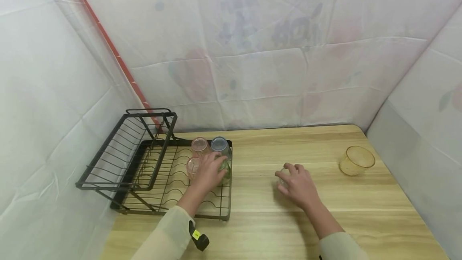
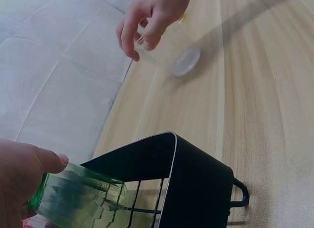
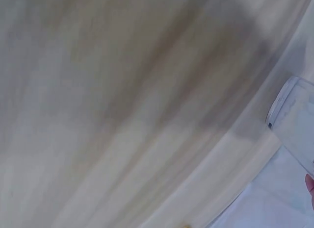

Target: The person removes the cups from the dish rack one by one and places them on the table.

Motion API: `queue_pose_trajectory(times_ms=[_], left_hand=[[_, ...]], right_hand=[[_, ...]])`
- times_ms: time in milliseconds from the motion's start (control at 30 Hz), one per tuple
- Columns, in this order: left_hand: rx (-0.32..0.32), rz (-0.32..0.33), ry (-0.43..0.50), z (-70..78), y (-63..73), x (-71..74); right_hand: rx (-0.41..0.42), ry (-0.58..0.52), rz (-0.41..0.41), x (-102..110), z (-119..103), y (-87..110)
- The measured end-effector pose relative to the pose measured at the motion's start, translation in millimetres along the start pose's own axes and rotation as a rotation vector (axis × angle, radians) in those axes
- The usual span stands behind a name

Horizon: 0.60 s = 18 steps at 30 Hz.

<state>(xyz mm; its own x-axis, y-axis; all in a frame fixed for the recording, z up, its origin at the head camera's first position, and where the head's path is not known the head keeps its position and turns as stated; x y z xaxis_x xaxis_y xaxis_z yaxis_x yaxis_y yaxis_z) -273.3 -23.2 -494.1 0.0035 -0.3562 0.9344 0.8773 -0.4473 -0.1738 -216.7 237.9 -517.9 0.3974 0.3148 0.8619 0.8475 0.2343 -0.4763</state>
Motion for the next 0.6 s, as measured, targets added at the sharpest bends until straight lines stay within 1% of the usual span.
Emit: queue_pose_trajectory(times_ms=[167,400,467,600], left_hand=[[0.003,-0.003,0.006,-0.1,0.3,0.3],[0.008,-0.006,0.016,0.0,-0.5,0.9],[0.012,-0.014,0.02,-0.4,-0.2,0.0],[0.025,-0.022,0.025,-1.9,0.9,-1.6]], right_hand=[[-0.073,0.036,-0.05,1,37,-4.3],[-0.153,0.081,-0.065,10,85,-9.2],[-0.169,0.082,-0.074,10,96,-9.2],[-0.166,0.084,-0.09,9,109,-10.7]])
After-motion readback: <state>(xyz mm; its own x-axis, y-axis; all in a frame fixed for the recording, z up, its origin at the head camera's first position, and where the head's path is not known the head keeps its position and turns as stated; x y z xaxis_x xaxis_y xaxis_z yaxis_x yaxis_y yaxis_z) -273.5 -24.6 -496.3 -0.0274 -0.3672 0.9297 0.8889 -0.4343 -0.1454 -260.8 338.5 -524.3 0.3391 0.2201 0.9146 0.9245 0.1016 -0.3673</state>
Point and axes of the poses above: each hand's wrist, its own y-axis away from the middle knuckle, its own x-axis out of the back of the hand, z = x × y, the point moved 9 cm from there along -y, towards the middle knuckle, and after that the axes turned 8 degrees about -x, right-handed, at the moved point
